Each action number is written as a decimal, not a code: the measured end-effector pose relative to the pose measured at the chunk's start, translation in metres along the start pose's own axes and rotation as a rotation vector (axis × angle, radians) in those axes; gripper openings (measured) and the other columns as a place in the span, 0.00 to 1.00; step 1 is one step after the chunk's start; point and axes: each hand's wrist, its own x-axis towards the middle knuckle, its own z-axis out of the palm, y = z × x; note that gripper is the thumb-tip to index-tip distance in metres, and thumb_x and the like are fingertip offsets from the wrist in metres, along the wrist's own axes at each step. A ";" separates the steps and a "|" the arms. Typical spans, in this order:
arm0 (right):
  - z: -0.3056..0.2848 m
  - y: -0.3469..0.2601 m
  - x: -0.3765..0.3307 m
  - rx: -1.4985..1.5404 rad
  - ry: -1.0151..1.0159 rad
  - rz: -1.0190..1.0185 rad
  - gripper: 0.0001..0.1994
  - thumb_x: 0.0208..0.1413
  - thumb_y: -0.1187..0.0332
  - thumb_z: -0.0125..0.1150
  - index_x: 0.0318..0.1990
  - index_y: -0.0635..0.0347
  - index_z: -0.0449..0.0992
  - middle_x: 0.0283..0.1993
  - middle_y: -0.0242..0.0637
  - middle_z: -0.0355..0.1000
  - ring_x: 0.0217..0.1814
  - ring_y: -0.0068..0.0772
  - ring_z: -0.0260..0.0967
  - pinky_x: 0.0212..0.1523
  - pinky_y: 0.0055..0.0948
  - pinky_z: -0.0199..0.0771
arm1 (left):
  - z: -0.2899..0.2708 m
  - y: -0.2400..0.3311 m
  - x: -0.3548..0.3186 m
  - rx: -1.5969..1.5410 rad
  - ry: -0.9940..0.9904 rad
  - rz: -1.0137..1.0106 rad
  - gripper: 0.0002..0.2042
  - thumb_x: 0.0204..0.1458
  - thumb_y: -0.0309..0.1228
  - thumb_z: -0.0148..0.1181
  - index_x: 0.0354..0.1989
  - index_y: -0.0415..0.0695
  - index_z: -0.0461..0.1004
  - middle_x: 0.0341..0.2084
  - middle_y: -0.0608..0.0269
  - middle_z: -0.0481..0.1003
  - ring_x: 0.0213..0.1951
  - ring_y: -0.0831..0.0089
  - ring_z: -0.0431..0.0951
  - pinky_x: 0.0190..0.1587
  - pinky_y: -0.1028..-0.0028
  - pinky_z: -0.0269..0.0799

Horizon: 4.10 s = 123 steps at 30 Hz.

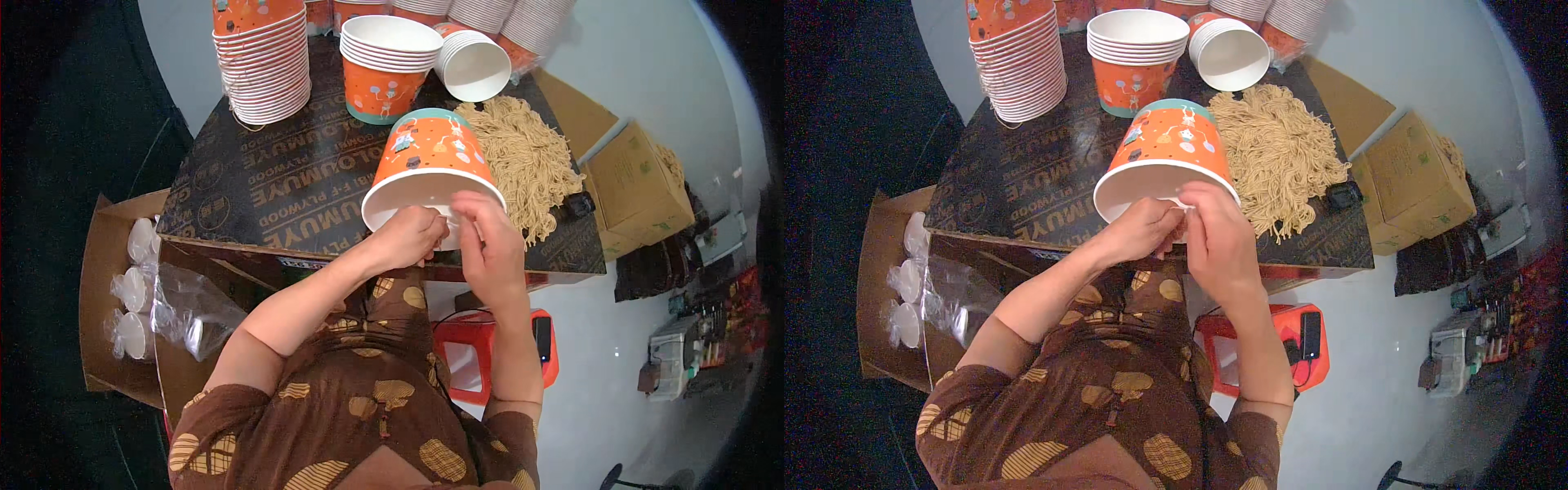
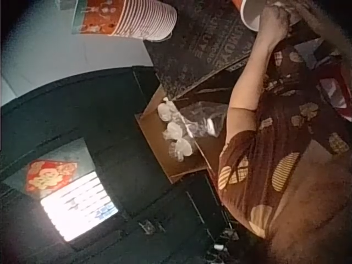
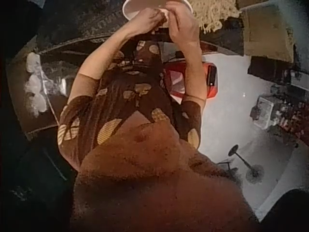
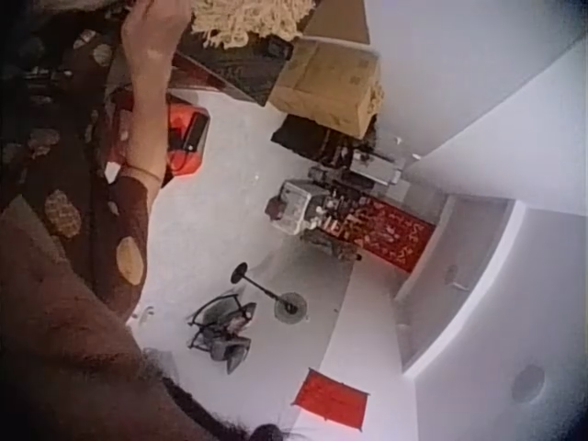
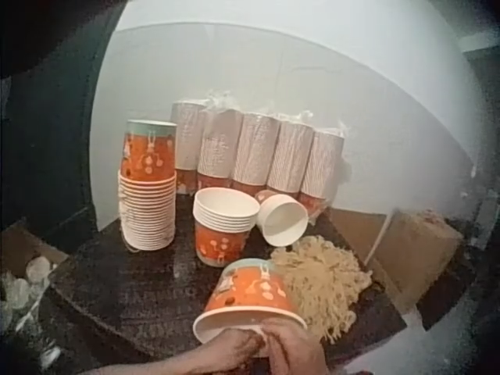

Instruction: Attaching string handles to decorative paper buckets for packaging.

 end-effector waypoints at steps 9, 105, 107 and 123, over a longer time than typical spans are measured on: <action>0.012 -0.009 -0.048 -0.274 0.031 0.180 0.04 0.53 0.78 0.59 0.36 0.63 0.73 0.31 0.45 0.73 0.32 0.48 0.73 0.34 0.41 0.74 | -0.006 -0.004 0.001 -0.056 -0.003 -0.016 0.17 0.66 0.31 0.42 0.34 0.30 0.74 0.22 0.60 0.72 0.21 0.74 0.73 0.23 0.74 0.72; 0.061 0.011 -0.063 -0.200 -0.014 0.346 0.12 0.55 0.68 0.57 0.40 0.67 0.64 0.18 0.50 0.72 0.20 0.54 0.73 0.21 0.48 0.73 | -0.015 0.001 -0.007 -0.103 -0.038 -0.049 0.12 0.49 0.13 0.50 0.41 0.37 0.70 0.29 0.66 0.73 0.27 0.80 0.73 0.25 0.81 0.71; 0.064 0.016 -0.067 -0.205 0.005 0.307 0.12 0.55 0.68 0.57 0.40 0.66 0.65 0.17 0.48 0.71 0.18 0.51 0.73 0.18 0.46 0.72 | -0.012 -0.002 -0.007 -0.123 -0.021 -0.053 0.12 0.49 0.12 0.51 0.40 0.38 0.70 0.29 0.67 0.73 0.28 0.80 0.73 0.26 0.80 0.72; 0.057 0.023 -0.064 -0.114 0.056 0.361 0.06 0.53 0.72 0.60 0.33 0.62 0.69 0.22 0.51 0.72 0.25 0.56 0.73 0.26 0.50 0.71 | 0.007 -0.002 -0.018 0.638 0.191 0.545 0.06 0.47 0.20 0.58 0.34 0.36 0.73 0.30 0.47 0.71 0.33 0.47 0.75 0.35 0.57 0.73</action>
